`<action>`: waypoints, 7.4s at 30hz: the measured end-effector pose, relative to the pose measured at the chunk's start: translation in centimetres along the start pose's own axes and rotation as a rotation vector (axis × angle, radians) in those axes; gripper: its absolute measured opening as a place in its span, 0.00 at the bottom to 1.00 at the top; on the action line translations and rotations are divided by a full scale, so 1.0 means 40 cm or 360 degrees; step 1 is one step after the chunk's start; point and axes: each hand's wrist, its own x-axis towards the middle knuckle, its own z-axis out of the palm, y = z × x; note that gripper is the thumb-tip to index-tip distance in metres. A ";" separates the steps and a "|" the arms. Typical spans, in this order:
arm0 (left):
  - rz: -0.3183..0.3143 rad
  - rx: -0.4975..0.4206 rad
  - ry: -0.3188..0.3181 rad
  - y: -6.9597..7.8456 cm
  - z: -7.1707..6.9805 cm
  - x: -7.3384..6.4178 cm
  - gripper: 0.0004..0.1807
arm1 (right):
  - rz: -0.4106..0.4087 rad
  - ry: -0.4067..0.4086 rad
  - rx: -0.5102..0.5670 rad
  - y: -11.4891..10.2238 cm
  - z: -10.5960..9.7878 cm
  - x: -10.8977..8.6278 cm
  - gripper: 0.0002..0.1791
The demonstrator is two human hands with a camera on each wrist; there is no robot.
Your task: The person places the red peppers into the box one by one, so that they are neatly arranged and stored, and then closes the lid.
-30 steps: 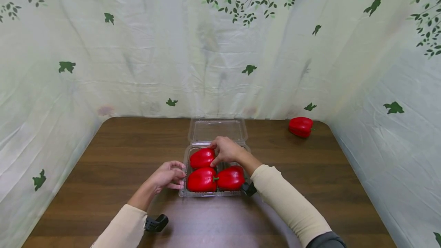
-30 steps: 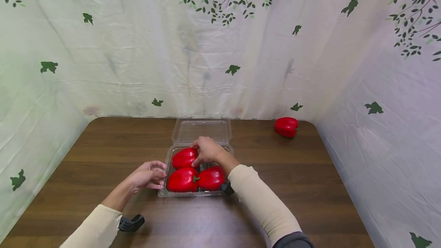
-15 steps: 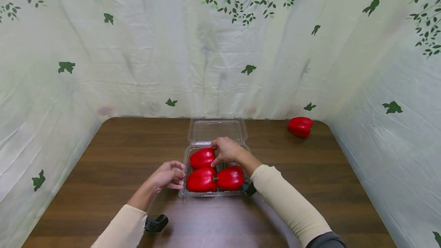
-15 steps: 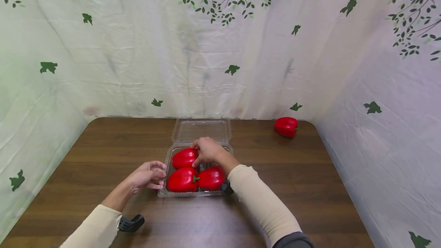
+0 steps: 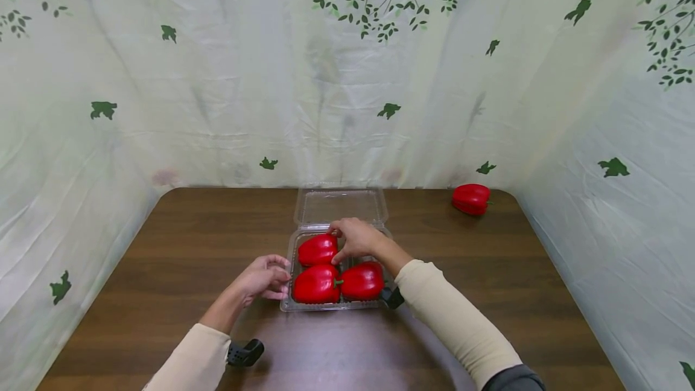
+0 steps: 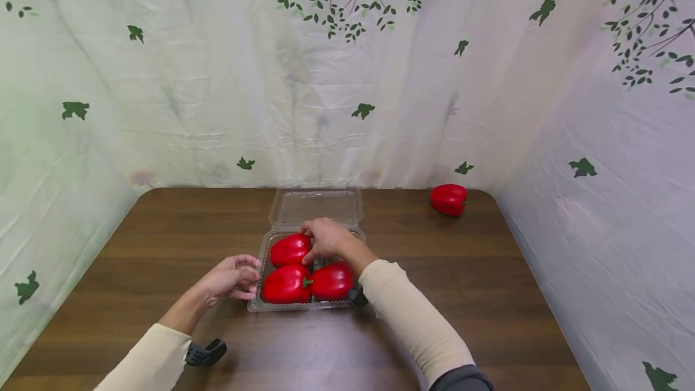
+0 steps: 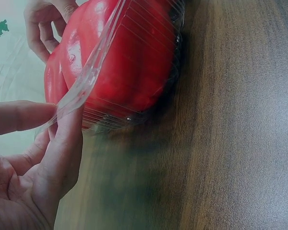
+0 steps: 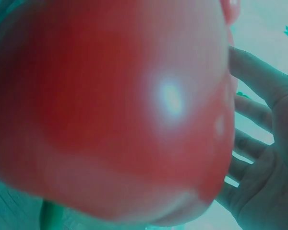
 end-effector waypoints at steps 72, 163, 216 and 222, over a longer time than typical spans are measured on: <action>-0.0058 0.0042 0.0005 0.006 -0.002 0.005 0.17 | 0.1031 0.0828 0.0580 0.651 -0.187 -0.304 0.45; -0.0025 0.0038 -0.0001 0.006 -0.003 0.001 0.18 | -0.0239 0.0528 0.0836 0.218 -0.092 -0.234 0.36; -0.0030 0.0006 -0.0049 0.006 -0.004 0.010 0.17 | -0.0048 0.0250 0.0243 0.113 -0.054 -0.141 0.34; -0.0040 -0.0003 -0.0038 0.007 -0.005 0.009 0.17 | -0.0051 0.0250 0.0249 0.115 -0.047 -0.138 0.33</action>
